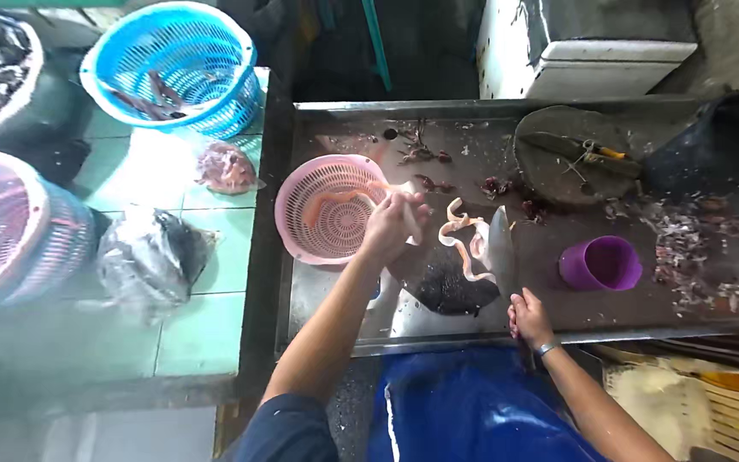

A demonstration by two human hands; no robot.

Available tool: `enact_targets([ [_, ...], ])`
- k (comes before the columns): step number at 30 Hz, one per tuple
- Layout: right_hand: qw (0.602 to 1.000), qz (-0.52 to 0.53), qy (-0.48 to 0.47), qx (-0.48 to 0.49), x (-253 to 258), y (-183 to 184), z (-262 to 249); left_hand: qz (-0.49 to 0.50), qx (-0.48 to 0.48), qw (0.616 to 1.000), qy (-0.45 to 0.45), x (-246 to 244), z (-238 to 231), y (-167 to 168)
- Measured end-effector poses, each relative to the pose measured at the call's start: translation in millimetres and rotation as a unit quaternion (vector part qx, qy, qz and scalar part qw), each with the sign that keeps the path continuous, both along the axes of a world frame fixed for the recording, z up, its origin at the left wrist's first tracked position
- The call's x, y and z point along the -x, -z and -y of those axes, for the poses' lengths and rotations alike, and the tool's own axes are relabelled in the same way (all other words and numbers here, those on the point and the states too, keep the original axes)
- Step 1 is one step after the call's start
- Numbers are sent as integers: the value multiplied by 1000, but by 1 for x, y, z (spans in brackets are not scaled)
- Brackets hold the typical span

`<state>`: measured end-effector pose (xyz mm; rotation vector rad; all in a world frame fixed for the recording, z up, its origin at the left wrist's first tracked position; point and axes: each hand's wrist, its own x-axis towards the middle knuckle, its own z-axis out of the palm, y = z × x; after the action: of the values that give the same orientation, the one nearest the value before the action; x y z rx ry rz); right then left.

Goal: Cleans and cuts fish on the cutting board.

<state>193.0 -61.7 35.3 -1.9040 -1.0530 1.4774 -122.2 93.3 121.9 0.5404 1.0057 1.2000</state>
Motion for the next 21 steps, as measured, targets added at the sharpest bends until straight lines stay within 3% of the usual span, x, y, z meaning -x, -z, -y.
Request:
enact_targets([
  [2,1000,-9,5,-17,-10,-3,12,81,36,995,-35,-25,14,9],
  [3,1000,-10,7,-24,-13,-4,17,57,53,996,-48,-34,20,26],
  [5,999,-9,4,-32,-14,-5,26,-123,98,987,-41,-47,37,70],
  [7,1000,-2,-16,-27,-12,-3,33,-364,84,927,22,-50,65,110],
  [9,998,21,-57,-21,-7,3,34,-506,-14,861,47,-46,93,133],
  [11,992,57,-108,-24,0,9,36,-540,-75,837,48,-42,103,137],
  [14,973,128,-188,-41,17,6,31,-547,-32,835,56,-38,95,124],
  [19,926,217,-299,-79,55,-20,-2,-598,-51,797,60,-27,106,130],
  [21,915,224,-299,-151,73,-37,-13,-621,-82,776,73,-24,112,133],
])
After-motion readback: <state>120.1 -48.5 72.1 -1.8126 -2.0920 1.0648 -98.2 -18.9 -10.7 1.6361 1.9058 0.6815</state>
